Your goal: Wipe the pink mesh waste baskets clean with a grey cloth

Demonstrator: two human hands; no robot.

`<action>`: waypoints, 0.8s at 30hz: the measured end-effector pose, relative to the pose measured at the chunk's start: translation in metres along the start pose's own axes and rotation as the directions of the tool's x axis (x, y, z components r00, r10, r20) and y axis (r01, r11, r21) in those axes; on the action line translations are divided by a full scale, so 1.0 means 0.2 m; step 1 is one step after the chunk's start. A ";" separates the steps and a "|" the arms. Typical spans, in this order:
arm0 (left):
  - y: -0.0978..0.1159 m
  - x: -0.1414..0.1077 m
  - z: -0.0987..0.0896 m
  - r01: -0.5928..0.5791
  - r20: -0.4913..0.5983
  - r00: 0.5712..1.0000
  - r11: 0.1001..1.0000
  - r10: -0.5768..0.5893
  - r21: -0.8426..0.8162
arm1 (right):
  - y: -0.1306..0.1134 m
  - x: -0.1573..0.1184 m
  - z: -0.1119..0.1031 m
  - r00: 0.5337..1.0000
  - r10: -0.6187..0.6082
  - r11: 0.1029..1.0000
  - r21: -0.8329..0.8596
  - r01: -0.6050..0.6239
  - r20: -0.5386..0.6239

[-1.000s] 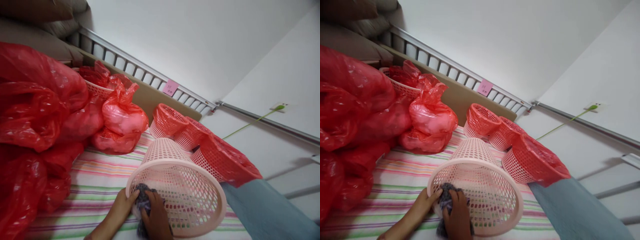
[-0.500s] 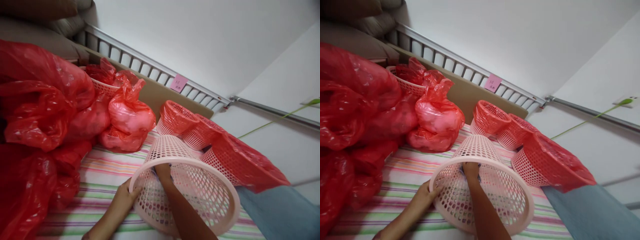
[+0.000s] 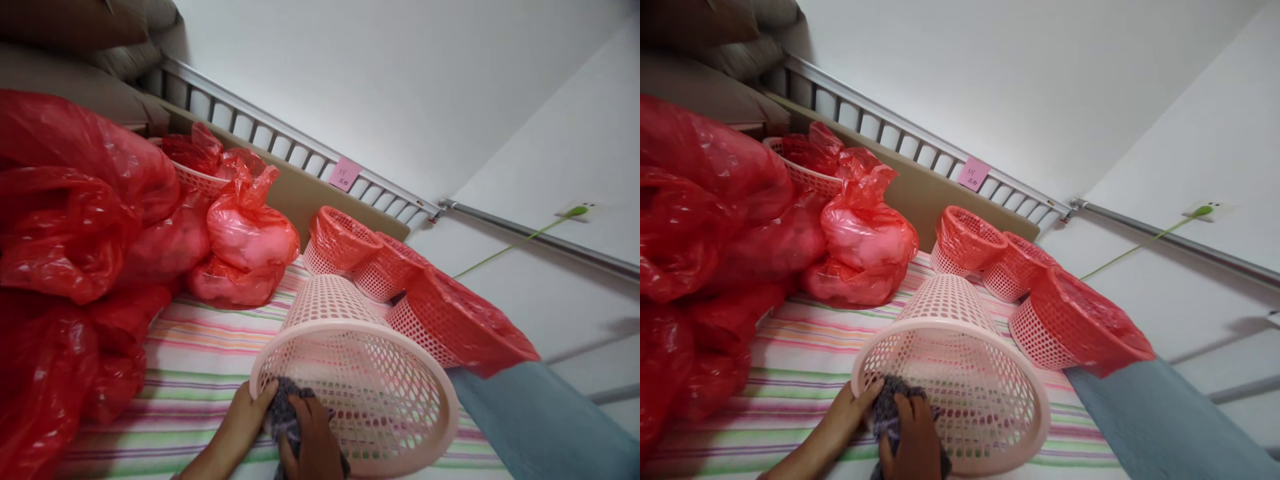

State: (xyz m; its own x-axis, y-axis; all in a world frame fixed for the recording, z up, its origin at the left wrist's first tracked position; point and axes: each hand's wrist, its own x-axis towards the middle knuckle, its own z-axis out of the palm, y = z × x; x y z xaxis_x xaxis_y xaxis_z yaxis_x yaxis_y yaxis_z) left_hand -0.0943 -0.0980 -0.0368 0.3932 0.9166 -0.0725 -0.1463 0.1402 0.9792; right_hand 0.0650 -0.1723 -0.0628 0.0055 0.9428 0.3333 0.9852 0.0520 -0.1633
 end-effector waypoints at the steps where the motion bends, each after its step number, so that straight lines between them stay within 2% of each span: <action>1: 0.01 0.00 0.01 -0.001 -0.003 1.000 1.000 0.001 0.021 | 0.00 0.01 -0.01 1.000 0.017 1.000 -0.004 -0.017 0.016; 3: 0.03 -0.01 0.01 0.022 0.012 1.000 0.998 -0.023 0.065 | 0.02 0.12 -0.04 0.995 0.090 0.996 -0.022 -0.089 0.042; 6: 0.08 -0.02 0.00 0.110 0.034 0.993 0.984 -0.116 0.142 | 0.07 0.42 -0.06 0.974 0.221 0.972 -0.098 -0.215 0.056; 9: 0.15 0.00 -0.05 0.024 0.061 0.998 0.983 -0.036 0.181 | 0.15 0.70 -0.02 0.939 0.340 0.929 -0.174 -0.325 0.060; 12: 0.19 0.03 -0.10 -0.044 0.077 0.996 0.987 0.032 0.152 | 0.21 0.84 0.04 0.916 0.397 0.905 -0.189 -0.381 0.055; 15: 0.13 0.05 -0.11 0.011 0.017 1.000 0.987 -0.013 0.160 | 0.23 0.87 0.08 0.904 0.424 0.892 -0.197 -0.407 0.048; 19: -0.01 0.05 -0.04 0.052 0.031 0.998 0.998 -0.054 0.041 | 0.20 0.86 0.04 0.907 0.415 0.900 -0.177 -0.399 0.064; 22: -0.06 0.04 0.00 0.062 0.014 0.998 0.998 -0.062 -0.008 | 0.13 0.77 -0.01 0.919 0.389 0.912 -0.166 -0.375 0.059; 24: -0.06 0.04 0.00 0.065 0.007 0.998 0.998 -0.065 -0.013 | 0.07 0.64 -0.03 0.933 0.355 0.926 -0.153 -0.344 0.053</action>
State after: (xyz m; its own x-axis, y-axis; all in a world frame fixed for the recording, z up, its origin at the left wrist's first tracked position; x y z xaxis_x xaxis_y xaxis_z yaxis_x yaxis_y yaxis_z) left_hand -0.0892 -0.0932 -0.0484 0.4079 0.9030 -0.1348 -0.1318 0.2044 0.9700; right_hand 0.0806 -0.0524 -0.0164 0.3462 0.9158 0.2034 0.9370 -0.3267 -0.1238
